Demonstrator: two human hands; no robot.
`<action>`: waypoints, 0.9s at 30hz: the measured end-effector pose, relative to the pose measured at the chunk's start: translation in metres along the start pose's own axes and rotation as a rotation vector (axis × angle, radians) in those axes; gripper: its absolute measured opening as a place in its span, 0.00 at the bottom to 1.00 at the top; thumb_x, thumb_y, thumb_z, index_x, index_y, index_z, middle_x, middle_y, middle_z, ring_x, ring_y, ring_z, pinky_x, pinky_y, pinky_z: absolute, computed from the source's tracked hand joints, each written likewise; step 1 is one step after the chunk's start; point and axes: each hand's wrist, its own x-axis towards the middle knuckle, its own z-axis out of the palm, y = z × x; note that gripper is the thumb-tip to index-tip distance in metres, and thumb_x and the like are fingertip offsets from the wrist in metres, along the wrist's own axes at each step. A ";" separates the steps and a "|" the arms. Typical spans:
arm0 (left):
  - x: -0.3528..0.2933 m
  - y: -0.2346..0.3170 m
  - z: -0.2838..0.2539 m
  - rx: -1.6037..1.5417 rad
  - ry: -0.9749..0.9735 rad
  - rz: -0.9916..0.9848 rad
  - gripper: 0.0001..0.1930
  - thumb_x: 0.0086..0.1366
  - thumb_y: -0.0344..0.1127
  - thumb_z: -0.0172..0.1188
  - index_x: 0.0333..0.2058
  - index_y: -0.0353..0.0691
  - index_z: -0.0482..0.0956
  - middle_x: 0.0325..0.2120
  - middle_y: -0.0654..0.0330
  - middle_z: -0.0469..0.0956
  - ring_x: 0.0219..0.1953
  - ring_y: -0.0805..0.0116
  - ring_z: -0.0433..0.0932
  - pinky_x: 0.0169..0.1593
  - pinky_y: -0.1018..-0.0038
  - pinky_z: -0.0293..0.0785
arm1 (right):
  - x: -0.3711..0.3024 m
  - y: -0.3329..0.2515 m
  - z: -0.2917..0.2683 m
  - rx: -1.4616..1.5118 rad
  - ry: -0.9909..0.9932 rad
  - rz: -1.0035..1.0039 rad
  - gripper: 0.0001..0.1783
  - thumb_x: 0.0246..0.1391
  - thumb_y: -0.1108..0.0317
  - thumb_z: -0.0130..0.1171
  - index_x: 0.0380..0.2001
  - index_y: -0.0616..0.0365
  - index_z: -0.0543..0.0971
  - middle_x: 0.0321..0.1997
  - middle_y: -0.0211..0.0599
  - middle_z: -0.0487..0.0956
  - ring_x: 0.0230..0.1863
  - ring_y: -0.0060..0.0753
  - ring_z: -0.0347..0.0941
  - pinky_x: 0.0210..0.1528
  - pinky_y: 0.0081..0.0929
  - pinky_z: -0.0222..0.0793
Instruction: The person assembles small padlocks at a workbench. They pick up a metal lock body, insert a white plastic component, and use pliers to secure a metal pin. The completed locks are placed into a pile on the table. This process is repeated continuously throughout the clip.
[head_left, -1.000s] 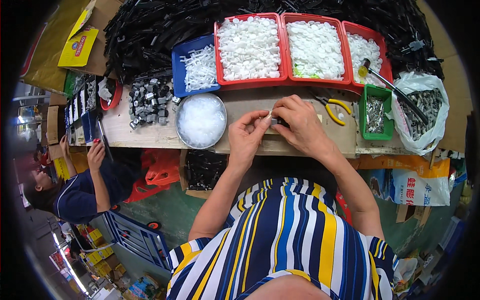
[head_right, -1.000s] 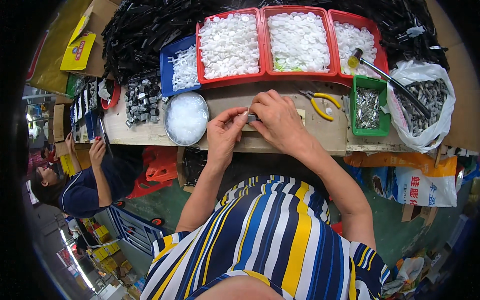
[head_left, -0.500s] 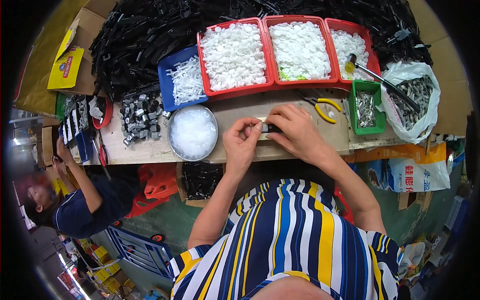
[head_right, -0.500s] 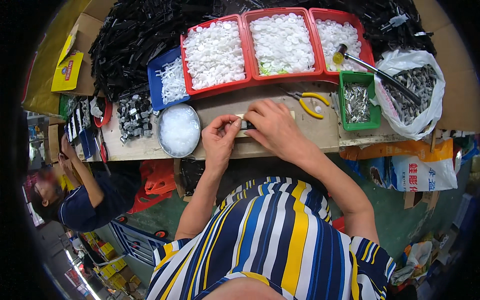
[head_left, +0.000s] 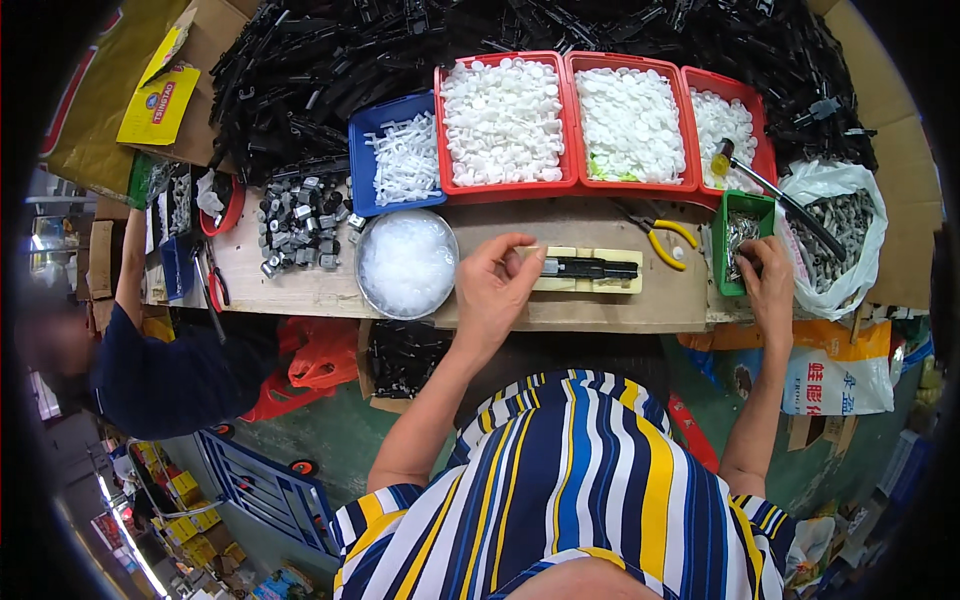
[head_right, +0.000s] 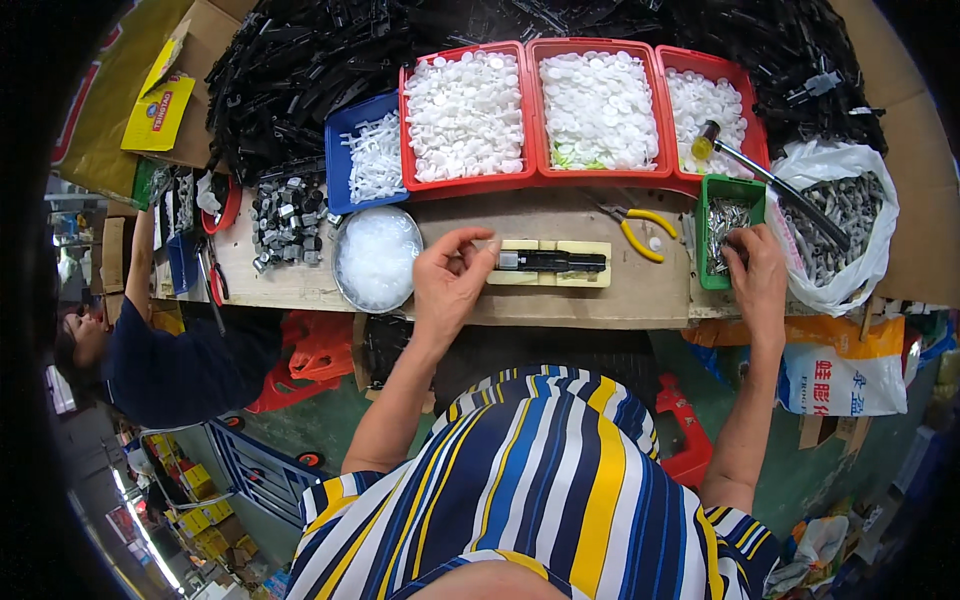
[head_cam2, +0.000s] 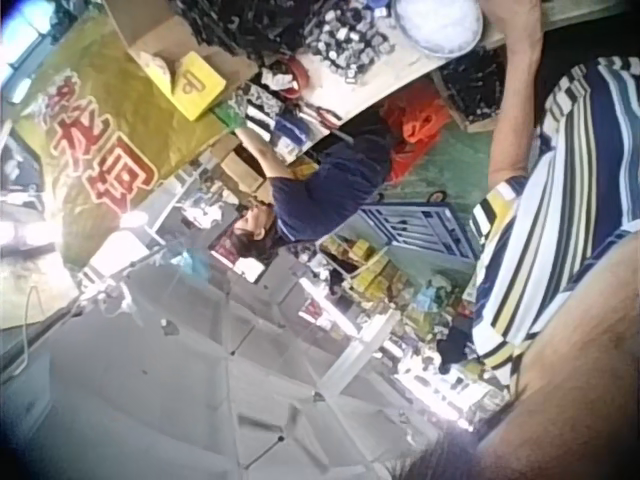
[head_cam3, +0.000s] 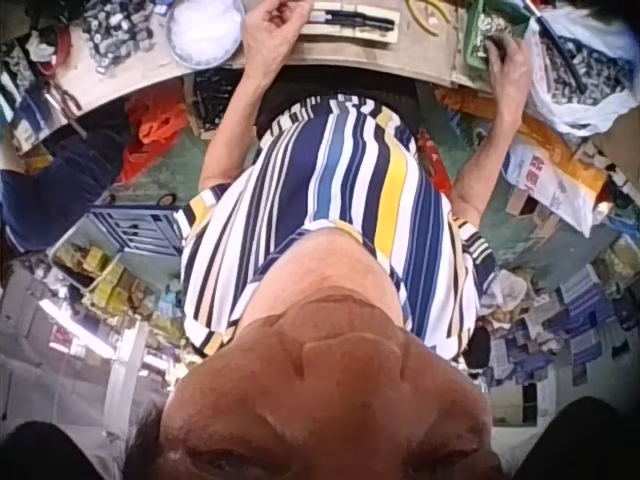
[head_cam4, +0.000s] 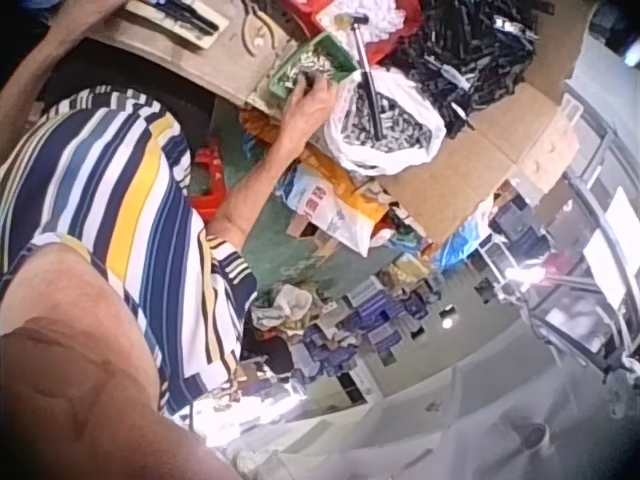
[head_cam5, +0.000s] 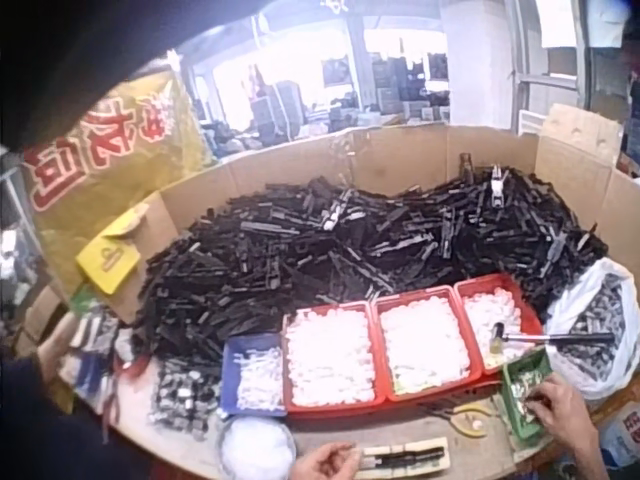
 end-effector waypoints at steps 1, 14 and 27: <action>0.006 0.006 -0.004 0.048 0.021 0.068 0.07 0.64 0.29 0.66 0.39 0.35 0.83 0.22 0.75 0.69 0.23 0.88 0.62 0.24 0.86 0.57 | 0.003 0.001 0.001 0.004 -0.022 0.003 0.08 0.52 0.76 0.63 0.36 0.66 0.79 0.33 0.45 0.75 0.32 0.46 0.74 0.36 0.38 0.68; 0.131 0.024 -0.019 0.760 0.203 0.633 0.09 0.57 0.35 0.69 0.34 0.37 0.85 0.29 0.55 0.78 0.30 0.56 0.79 0.35 0.64 0.73 | 0.002 -0.008 0.003 0.117 0.020 0.030 0.06 0.49 0.77 0.64 0.32 0.66 0.81 0.30 0.43 0.75 0.30 0.44 0.75 0.35 0.37 0.68; 0.111 0.039 -0.018 -0.055 -0.060 0.281 0.07 0.63 0.31 0.67 0.27 0.36 0.80 0.25 0.63 0.81 0.26 0.75 0.77 0.29 0.76 0.70 | 0.000 -0.011 0.005 0.235 0.205 0.017 0.04 0.59 0.75 0.60 0.35 0.65 0.76 0.31 0.35 0.77 0.29 0.25 0.72 0.34 0.25 0.68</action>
